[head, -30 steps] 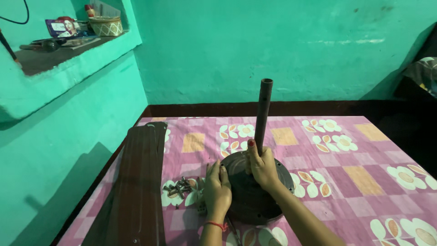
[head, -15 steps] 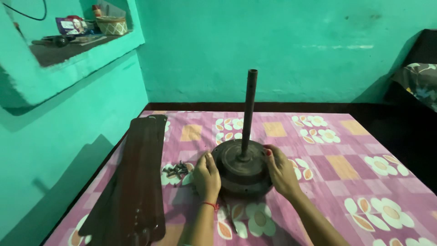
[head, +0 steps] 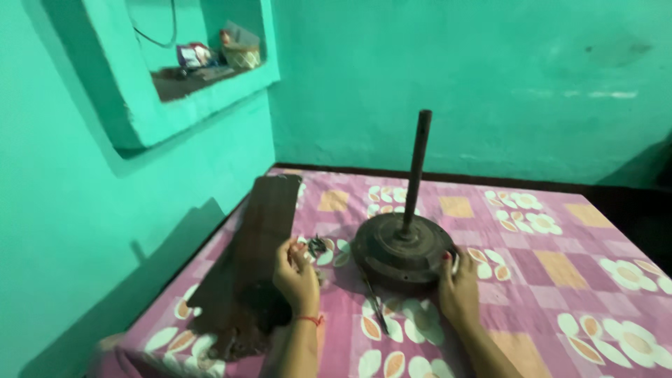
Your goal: The person reassembles an electric fan motor housing on a table. They place the motor base, insert the central shaft, and secure the housing cover with multiple screws using a screwdriver. Fan blades and loose screws are visible nearby but not attached in this clip.
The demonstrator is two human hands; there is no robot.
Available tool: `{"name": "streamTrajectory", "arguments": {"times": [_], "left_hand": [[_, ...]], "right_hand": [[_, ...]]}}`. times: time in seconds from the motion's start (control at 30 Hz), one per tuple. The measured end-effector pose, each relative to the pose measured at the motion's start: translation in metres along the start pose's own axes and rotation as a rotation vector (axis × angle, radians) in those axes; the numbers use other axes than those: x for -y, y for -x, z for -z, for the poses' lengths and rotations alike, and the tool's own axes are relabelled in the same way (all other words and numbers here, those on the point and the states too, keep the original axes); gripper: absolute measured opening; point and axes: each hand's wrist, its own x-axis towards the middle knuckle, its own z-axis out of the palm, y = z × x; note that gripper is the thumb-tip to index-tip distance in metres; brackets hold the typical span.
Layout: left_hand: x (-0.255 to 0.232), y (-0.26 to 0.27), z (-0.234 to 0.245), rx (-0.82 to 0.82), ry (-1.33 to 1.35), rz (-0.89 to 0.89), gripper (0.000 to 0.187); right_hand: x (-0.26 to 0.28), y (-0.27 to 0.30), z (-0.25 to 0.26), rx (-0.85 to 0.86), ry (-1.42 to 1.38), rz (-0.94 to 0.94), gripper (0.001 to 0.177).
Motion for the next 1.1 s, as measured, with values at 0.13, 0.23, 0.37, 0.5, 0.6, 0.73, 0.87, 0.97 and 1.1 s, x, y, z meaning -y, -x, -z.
{"name": "streamTrajectory", "arguments": {"times": [0.13, 0.23, 0.37, 0.5, 0.6, 0.73, 0.87, 0.97, 1.1], "left_hand": [[0.012, -0.009, 0.006, -0.110, -0.140, 0.066, 0.020], [0.018, -0.011, 0.008, -0.118, -0.178, 0.028, 0.022], [0.016, -0.009, 0.011, -0.068, -0.379, -0.210, 0.022], [0.007, -0.002, 0.007, 0.266, -0.625, 0.132, 0.023], [0.004, -0.003, 0.008, 0.232, -0.556, 0.128, 0.023], [0.007, -0.010, 0.011, 0.002, -0.398, 0.006, 0.016], [0.013, -0.018, 0.017, -0.215, -0.319, -0.114, 0.016], [0.018, -0.019, 0.019, -0.185, -0.333, -0.198, 0.018], [0.026, -0.018, 0.019, 0.000, -0.441, -0.082, 0.018]], "right_hand": [[-0.015, -0.006, 0.000, -0.007, -0.105, -0.039, 0.052], [-0.020, -0.006, -0.002, -0.001, -0.104, -0.136, 0.050], [-0.020, -0.005, -0.002, -0.003, -0.084, -0.101, 0.045], [-0.021, -0.005, 0.000, -0.006, -0.079, -0.077, 0.045], [-0.022, -0.007, -0.002, -0.002, -0.097, -0.073, 0.044], [-0.026, -0.004, -0.003, -0.011, -0.052, -0.064, 0.044], [-0.027, -0.004, -0.003, -0.012, -0.082, -0.066, 0.042], [-0.027, -0.004, -0.003, -0.013, -0.084, -0.046, 0.042], [-0.026, -0.004, -0.003, -0.017, -0.083, -0.013, 0.041]]}}
